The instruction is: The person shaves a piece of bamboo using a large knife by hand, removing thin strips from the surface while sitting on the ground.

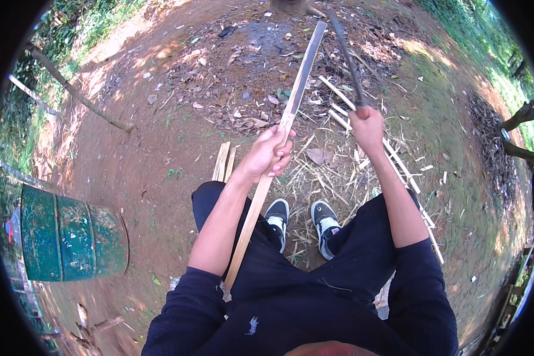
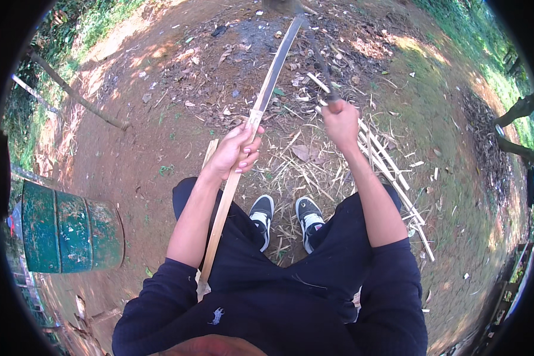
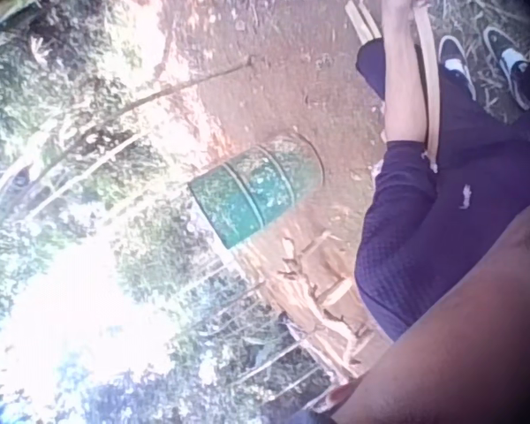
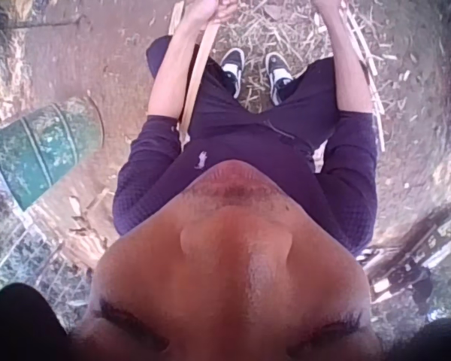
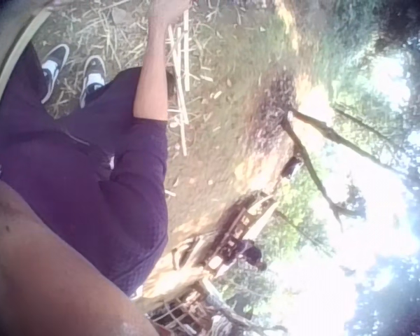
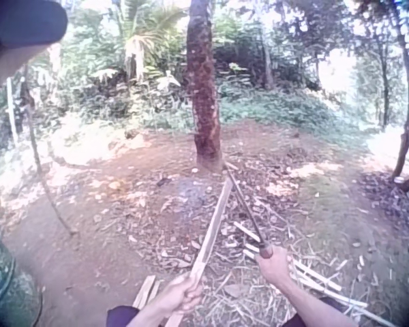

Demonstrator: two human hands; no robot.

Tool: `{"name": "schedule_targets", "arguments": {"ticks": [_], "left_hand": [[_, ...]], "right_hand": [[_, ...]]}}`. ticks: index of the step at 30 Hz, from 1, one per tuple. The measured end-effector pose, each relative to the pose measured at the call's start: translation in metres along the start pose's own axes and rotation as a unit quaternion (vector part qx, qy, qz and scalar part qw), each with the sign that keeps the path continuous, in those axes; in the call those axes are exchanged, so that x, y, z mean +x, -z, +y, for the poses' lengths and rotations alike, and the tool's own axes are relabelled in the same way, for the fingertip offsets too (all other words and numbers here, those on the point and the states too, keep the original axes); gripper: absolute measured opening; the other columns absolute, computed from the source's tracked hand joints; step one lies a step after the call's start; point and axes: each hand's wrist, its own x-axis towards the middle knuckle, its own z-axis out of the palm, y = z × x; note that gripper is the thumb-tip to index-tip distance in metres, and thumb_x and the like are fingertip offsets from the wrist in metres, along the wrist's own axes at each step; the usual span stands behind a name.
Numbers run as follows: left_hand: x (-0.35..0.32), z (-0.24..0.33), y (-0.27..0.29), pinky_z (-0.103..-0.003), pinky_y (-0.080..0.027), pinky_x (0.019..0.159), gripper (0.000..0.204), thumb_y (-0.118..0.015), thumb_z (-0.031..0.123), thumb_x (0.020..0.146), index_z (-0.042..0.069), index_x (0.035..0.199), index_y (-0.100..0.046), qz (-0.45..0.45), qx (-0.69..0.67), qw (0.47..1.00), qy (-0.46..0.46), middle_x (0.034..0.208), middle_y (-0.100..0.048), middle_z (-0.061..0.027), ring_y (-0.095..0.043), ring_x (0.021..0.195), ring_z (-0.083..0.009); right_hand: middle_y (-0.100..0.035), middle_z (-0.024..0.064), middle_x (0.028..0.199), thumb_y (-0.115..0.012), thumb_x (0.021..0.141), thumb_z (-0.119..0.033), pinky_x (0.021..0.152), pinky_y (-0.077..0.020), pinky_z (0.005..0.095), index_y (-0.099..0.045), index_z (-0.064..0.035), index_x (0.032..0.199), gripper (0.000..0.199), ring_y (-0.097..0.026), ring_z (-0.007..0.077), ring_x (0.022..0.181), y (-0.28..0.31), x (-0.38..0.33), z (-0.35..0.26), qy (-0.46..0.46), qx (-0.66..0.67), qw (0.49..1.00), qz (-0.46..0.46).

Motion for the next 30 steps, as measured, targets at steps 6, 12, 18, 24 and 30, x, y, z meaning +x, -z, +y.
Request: {"name": "schedule_targets", "arguments": {"ticks": [6,12,18,24,30], "left_hand": [[0.002,-0.006,-0.009,-0.02,-0.033,0.031,0.03,-0.033,0.033,0.107,0.006,0.108,-0.044,0.056,0.06,0.996,-0.031,0.072,-0.047,-0.0005,-0.04,0.039,-0.007],[-0.003,-0.011,-0.011,-0.022,-0.033,0.029,0.036,-0.033,0.036,0.107,0.002,0.106,-0.045,0.079,0.197,0.975,-0.061,0.067,-0.042,0.0009,-0.038,0.038,-0.0056],[-0.004,-0.013,-0.014,-0.022,-0.032,0.029,0.036,-0.032,0.034,0.108,0.001,0.105,-0.045,0.091,0.232,0.966,-0.061,0.065,-0.038,0.0026,-0.036,0.038,-0.005],[-0.002,-0.014,-0.014,-0.022,-0.031,0.029,0.035,-0.032,0.034,0.108,0.003,0.103,-0.046,0.081,0.23,0.968,-0.055,0.064,-0.037,0.003,-0.035,0.038,-0.0048],[-0.002,-0.01,-0.022,-0.021,-0.031,0.029,0.034,-0.032,0.034,0.108,0.003,0.104,-0.045,0.073,0.192,0.977,-0.064,0.065,-0.037,0.0031,-0.035,0.038,-0.0044]], "right_hand": [[-0.063,0.0129,0.062,-0.066,0.078,-0.014,0.051,-0.0483,0.0402,-0.06,-0.0043,0.074,0.012,-0.062,0.0248,0.052,-0.01,-0.026,-0.034,0.253,-0.143,0.95,-0.117],[-0.065,0.0151,0.066,-0.064,0.076,-0.017,0.055,-0.0512,0.0465,-0.059,-0.006,0.075,0.012,-0.065,0.0354,0.06,-0.024,-0.031,-0.04,0.275,-0.25,0.916,-0.15],[-0.06,0.016,0.063,-0.061,0.07,-0.013,0.056,-0.0478,0.0484,-0.054,-0.0056,0.073,0.01,-0.062,0.0374,0.06,-0.029,-0.035,-0.035,0.284,-0.212,0.92,-0.17],[-0.061,0.0155,0.064,-0.061,0.069,-0.011,0.056,-0.0482,0.0478,-0.055,-0.0058,0.074,0.01,-0.061,0.0372,0.06,-0.033,-0.035,-0.031,0.279,-0.205,0.925,-0.16],[-0.062,0.0135,0.062,-0.062,0.073,-0.016,0.053,-0.0505,0.0459,-0.056,-0.0059,0.073,0.011,-0.063,0.0347,0.056,-0.029,-0.034,-0.029,0.312,-0.187,0.924,-0.117]]}}
